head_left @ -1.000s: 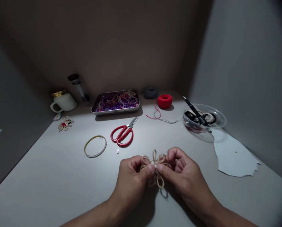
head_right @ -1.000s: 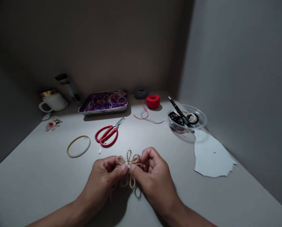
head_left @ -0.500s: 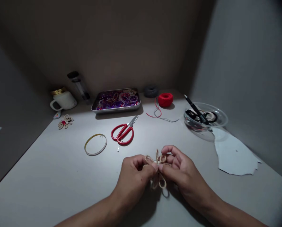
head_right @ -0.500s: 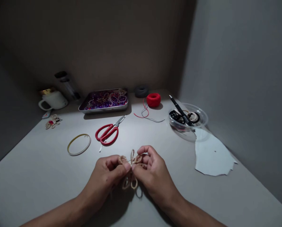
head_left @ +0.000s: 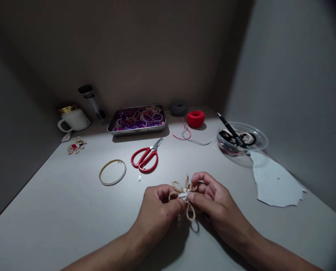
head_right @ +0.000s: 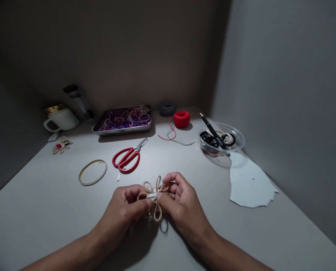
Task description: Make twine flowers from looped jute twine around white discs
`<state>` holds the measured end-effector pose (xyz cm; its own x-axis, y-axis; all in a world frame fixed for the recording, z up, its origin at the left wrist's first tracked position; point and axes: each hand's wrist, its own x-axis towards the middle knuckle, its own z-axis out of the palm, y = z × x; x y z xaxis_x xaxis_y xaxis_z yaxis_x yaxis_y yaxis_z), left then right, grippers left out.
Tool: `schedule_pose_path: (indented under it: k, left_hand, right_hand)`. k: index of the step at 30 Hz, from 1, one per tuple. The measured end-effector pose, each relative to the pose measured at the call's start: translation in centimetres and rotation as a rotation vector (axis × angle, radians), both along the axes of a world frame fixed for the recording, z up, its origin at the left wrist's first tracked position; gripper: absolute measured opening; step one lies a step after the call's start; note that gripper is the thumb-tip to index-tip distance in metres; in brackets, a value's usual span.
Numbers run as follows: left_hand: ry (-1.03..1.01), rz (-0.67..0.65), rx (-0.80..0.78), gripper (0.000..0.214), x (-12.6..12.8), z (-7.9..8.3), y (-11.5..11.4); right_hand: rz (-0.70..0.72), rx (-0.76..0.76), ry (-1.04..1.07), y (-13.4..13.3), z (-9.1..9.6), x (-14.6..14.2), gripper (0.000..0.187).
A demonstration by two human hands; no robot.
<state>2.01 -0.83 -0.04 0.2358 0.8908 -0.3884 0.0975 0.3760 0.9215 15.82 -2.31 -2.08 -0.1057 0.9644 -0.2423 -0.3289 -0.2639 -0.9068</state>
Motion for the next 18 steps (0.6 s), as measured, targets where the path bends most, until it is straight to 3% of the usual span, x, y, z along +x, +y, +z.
schedule_pose_path:
  k: [5, 9, 14, 18]
  left_hand:
    - [0.016, 0.061, -0.039, 0.016, 0.03, -0.1, 0.15]
    - [-0.008, 0.046, -0.038, 0.016, -0.16, -0.27, 0.13]
    - [-0.061, 0.012, -0.01, 0.011, 0.07, 0.0, -0.07]
    - [-0.085, 0.081, -0.033, 0.016, 0.3, 0.16, 0.02]
  right_hand:
    - [0.022, 0.081, 0.015, -0.05, -0.06, 0.4, 0.024]
    - [0.03, 0.015, -0.058, 0.27, -0.05, 0.47, 0.032]
    - [-0.017, -0.068, 0.0, 0.32, -0.37, 0.01, 0.036]
    - [0.038, -0.018, 0.018, -0.17, -0.32, 0.25, 0.028]
